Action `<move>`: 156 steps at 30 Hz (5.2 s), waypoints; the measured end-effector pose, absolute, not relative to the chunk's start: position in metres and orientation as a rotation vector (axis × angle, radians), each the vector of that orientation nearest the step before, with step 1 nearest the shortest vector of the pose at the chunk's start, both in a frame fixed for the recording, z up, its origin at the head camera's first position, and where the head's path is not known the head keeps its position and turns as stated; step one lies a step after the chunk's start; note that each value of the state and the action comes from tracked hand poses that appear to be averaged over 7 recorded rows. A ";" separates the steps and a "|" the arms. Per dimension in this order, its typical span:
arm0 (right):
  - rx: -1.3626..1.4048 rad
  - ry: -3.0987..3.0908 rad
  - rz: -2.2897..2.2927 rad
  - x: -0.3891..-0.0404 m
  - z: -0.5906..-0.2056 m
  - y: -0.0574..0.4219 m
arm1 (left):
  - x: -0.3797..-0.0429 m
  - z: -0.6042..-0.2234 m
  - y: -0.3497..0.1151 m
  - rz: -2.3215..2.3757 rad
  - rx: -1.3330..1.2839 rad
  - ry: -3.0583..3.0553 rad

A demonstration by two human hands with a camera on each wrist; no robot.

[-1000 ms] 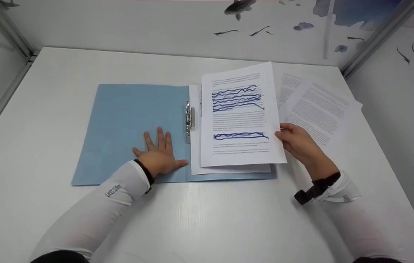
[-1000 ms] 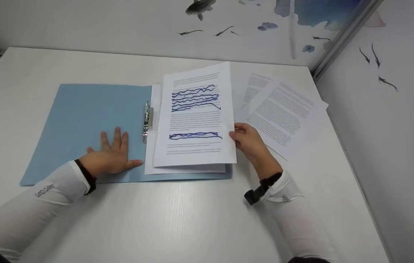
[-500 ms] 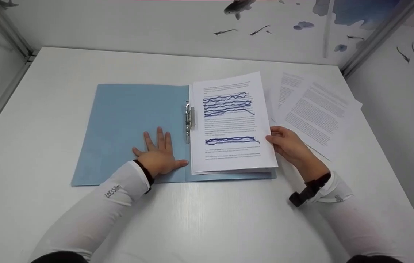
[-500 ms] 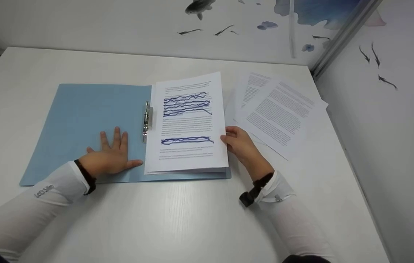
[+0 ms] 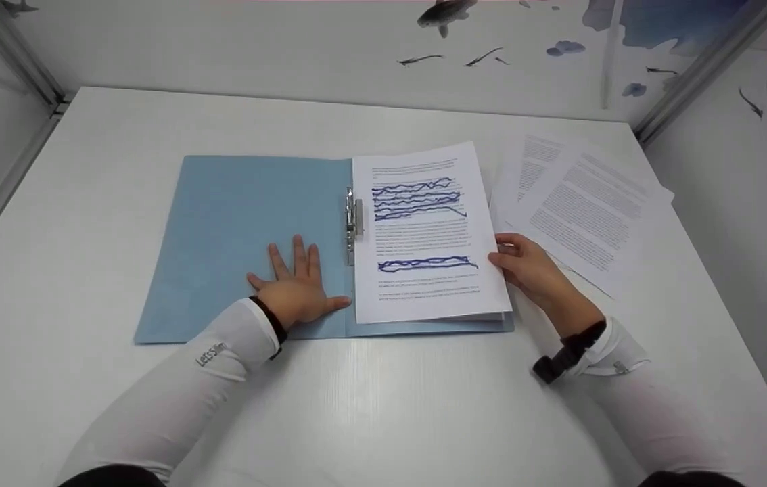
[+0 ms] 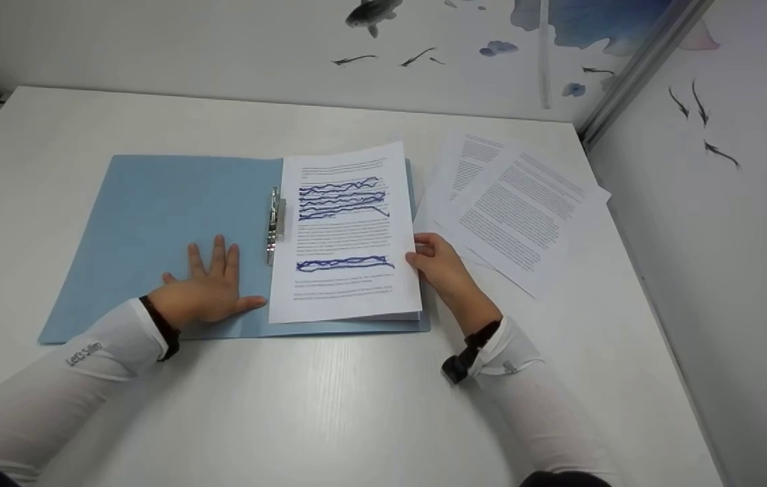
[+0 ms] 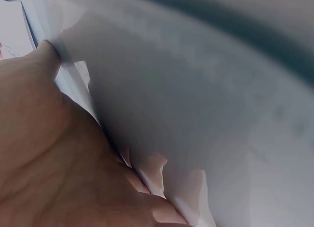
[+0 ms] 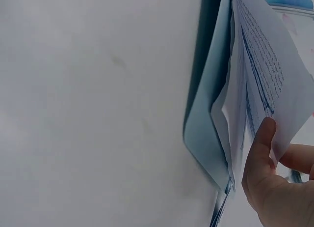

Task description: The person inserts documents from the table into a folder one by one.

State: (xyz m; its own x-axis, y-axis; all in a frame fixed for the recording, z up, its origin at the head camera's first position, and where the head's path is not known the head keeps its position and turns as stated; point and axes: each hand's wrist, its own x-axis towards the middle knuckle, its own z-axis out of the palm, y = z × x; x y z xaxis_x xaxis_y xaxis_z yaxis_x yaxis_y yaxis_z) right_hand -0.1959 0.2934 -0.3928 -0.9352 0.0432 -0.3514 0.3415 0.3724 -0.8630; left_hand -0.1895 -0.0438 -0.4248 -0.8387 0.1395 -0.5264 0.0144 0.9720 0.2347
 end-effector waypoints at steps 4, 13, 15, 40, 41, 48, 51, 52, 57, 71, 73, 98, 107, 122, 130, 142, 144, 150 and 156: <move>0.338 2.403 -1.535 -0.196 -0.393 0.292 | -0.189 -0.425 -0.044 0.309 0.108 2.551; 0.320 2.478 -1.477 -0.191 -0.390 0.293 | -0.189 -0.425 -0.044 0.310 0.116 2.557; 0.309 2.509 -1.461 -0.190 -0.389 0.296 | -0.189 -0.425 -0.043 0.307 0.116 2.559; 0.623 2.726 -1.393 -0.222 -0.357 0.391 | -0.190 -0.425 -0.043 0.258 0.121 2.560; 0.639 2.727 -1.386 -0.223 -0.357 0.396 | -0.190 -0.425 -0.043 0.259 0.121 2.560; 0.695 2.782 -1.199 -0.228 -0.356 0.432 | -0.190 -0.424 -0.043 0.274 0.118 2.556; 0.735 2.801 -1.040 -0.229 -0.356 0.445 | -0.190 -0.423 -0.043 0.268 0.124 2.553; 0.755 2.804 -0.977 -0.229 -0.357 0.449 | -0.190 -0.423 -0.043 0.267 0.125 2.551; 0.808 2.806 -0.740 -0.224 -0.359 0.461 | -0.190 -0.423 -0.044 0.268 0.126 2.545; 0.949 2.812 -0.575 -0.204 -0.361 0.460 | -0.190 -0.424 -0.044 0.284 0.130 2.555; 0.958 2.803 -0.553 -0.204 -0.361 0.460 | -0.190 -0.424 -0.045 0.286 0.130 2.556; 0.913 2.724 -0.753 -0.210 -0.366 0.477 | -0.189 -0.425 -0.043 0.290 0.090 2.550; 0.880 2.645 -0.959 -0.214 -0.369 0.504 | -0.188 -0.424 -0.044 0.303 0.104 2.560; 0.760 2.646 -1.166 -0.204 -0.356 0.491 | -0.189 -0.422 -0.044 0.280 0.120 2.560; 0.709 2.610 -1.333 -0.201 -0.337 0.481 | -0.190 -0.424 -0.044 0.274 0.122 2.559; 0.772 2.594 -1.634 -0.197 -0.312 0.468 | -0.189 -0.423 -0.043 0.272 0.116 2.562; 0.788 2.601 -1.649 -0.196 -0.308 0.467 | -0.188 -0.422 -0.043 0.271 0.111 2.561; 0.814 2.521 -1.794 -0.191 -0.301 0.464 | -0.188 -0.420 -0.043 0.280 0.110 2.553; 0.813 2.455 -1.920 -0.192 -0.300 0.448 | -0.189 -0.422 -0.044 0.290 0.106 2.557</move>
State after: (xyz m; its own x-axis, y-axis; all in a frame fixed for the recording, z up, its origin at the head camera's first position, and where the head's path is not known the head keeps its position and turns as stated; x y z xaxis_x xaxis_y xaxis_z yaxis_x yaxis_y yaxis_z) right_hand -0.1920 0.4484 -0.3000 -0.8698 0.4310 -0.2403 0.3371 0.1633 -0.9272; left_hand -0.1890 -0.0436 -0.4217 -0.8408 0.1355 -0.5241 0.0146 0.9735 0.2283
